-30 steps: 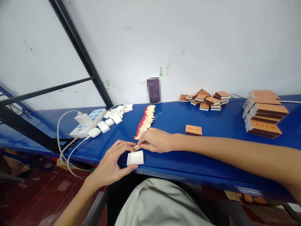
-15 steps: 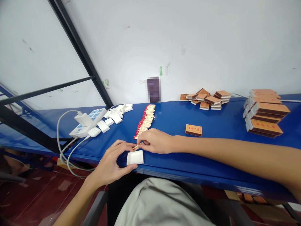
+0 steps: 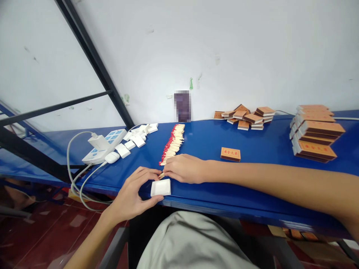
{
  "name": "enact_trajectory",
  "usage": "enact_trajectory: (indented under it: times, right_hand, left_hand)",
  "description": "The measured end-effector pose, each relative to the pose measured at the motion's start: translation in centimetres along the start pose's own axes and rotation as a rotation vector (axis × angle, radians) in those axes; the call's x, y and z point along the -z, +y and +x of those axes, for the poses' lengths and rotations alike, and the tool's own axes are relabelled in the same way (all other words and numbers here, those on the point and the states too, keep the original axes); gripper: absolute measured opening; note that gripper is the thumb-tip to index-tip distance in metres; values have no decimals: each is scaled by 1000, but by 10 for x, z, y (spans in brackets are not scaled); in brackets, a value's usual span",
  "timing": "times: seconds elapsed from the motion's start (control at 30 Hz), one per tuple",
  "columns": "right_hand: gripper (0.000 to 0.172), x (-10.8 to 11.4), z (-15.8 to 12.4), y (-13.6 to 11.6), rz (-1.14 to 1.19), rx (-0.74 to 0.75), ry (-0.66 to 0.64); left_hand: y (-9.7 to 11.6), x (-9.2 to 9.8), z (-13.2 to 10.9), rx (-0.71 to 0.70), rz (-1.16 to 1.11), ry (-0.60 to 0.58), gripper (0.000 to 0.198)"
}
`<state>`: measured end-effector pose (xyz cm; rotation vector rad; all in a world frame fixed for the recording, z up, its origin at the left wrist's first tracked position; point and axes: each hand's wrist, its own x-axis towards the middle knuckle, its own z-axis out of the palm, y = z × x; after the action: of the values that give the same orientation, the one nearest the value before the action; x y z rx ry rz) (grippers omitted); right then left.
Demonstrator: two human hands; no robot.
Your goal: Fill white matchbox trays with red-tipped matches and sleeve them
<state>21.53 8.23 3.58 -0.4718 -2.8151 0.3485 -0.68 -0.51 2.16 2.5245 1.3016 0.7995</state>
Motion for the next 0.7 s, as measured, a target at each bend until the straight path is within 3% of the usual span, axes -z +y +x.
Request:
enact_trajectory:
  times: [0.3, 0.47, 0.7]
  right_hand:
    - [16, 6, 0, -9, -415, 9, -167]
    - [10, 9, -1, -14, -508, 65, -100]
    - [13, 22, -7, -20, -493, 15, -233]
  left_hand:
    - [1, 1, -2, 22, 32, -7, 31]
    - [1, 1, -1, 10, 23, 0, 31]
    - [2, 2, -1, 11, 20, -19, 30]
